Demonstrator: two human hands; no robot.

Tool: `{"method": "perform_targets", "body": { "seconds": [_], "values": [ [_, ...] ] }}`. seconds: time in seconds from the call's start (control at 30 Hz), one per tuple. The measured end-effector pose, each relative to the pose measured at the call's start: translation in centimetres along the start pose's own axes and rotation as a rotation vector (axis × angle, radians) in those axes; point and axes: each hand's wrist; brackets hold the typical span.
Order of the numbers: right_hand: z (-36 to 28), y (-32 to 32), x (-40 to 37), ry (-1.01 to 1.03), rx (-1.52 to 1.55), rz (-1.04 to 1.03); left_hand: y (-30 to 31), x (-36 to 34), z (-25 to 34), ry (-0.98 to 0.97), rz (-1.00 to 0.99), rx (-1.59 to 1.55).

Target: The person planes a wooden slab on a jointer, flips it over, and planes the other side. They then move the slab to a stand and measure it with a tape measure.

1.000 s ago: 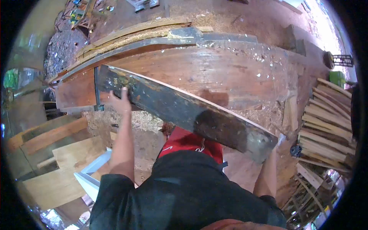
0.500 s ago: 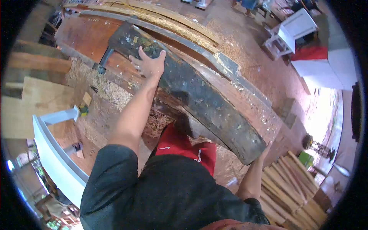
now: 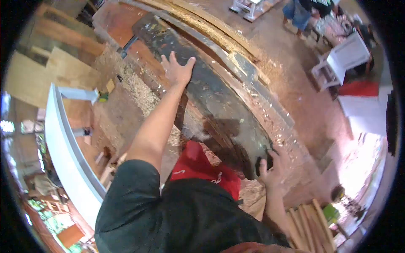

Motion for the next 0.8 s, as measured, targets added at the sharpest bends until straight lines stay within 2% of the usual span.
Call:
{"method": "perform_targets", "body": {
  "seconds": [0.07,0.23,0.4,0.6,0.8],
  "values": [
    [1.3,-1.3,0.0,0.16,0.171,-0.079,-0.4,0.0,0.1,-0.051,0.044,0.066],
    [1.9,-2.2,0.8,0.111,0.241,0.015,-0.5,0.4,0.3,-0.066,0.054,0.082],
    [2.1,-2.5,2.2,0.086,0.276,-0.039,-1.0,2.7,-1.1,-0.113,0.075,0.088],
    [1.1,-5.5,5.8,0.088,0.258,-0.056,-1.0,7.0,-1.0,-0.059,0.066,0.05],
    [0.2,-5.8,7.3,0.075,0.206,-0.129,-0.6,7.5,-0.8,-0.039,0.055,0.064]
  ]
}}
Point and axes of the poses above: each hand's wrist, its own x-axis towards the middle knuckle, its own y-axis out of the back of the hand, z = x × y, and after that the axes turned 1 degree about z, right-handed
